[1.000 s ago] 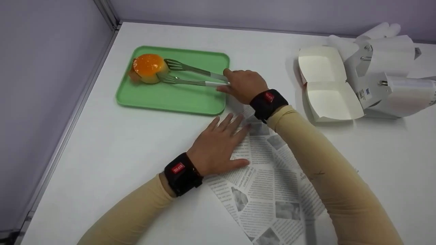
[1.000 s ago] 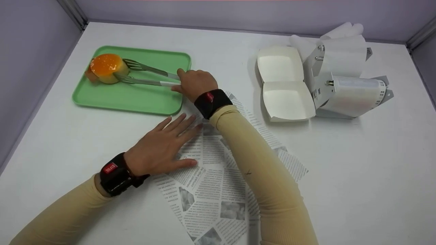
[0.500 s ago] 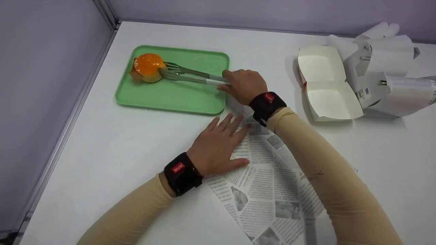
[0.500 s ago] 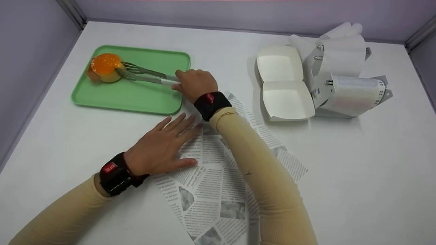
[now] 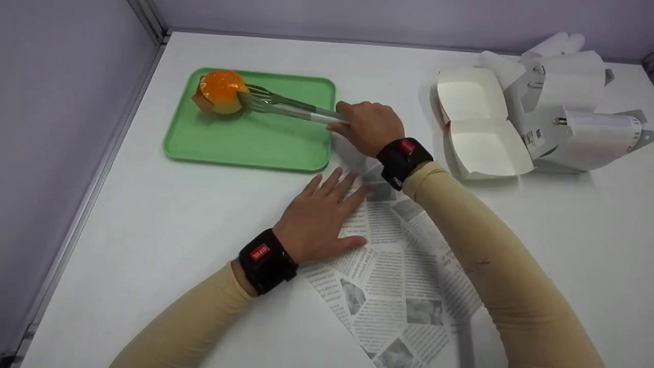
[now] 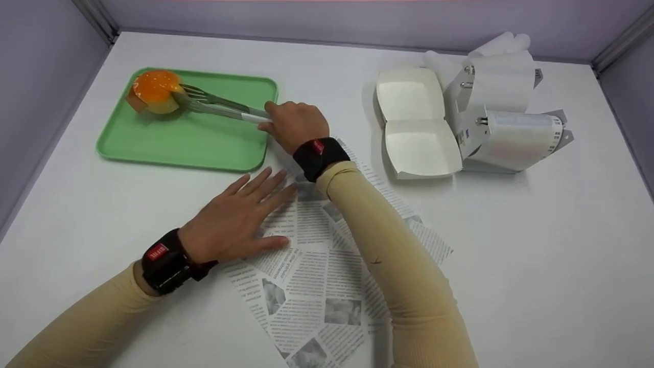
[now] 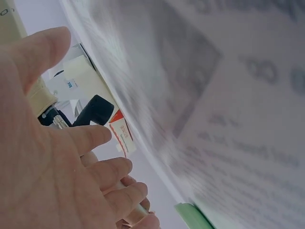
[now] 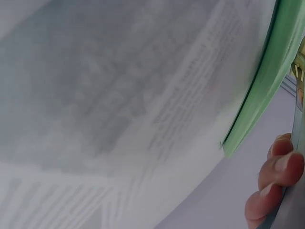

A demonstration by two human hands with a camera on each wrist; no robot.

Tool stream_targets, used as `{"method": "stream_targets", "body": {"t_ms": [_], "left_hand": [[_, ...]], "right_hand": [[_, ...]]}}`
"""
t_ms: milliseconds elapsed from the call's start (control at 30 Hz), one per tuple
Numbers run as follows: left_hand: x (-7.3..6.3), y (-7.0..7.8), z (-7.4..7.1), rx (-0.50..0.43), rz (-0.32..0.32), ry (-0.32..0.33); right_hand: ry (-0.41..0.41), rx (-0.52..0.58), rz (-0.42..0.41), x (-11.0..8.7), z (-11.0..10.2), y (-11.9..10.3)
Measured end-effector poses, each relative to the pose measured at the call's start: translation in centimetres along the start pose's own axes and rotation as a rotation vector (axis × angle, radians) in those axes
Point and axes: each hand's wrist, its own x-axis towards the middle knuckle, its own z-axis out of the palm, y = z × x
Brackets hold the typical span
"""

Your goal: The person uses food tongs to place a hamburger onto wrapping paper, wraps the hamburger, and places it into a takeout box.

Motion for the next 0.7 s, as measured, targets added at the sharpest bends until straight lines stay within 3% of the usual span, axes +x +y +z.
{"method": "stream_targets", "body": {"t_ms": [367, 700], "left_hand": [[0.2, -0.8, 0.2, -0.003, -0.007, 0.027], [0.6, -1.3, 0.3, -0.014, -0.028, 0.043]], "right_hand": [[0.026, -0.021, 0.038, -1.2, -1.8, 1.2], [0.031, -0.019, 0.073, -3.5, -3.6, 3.2]]}}
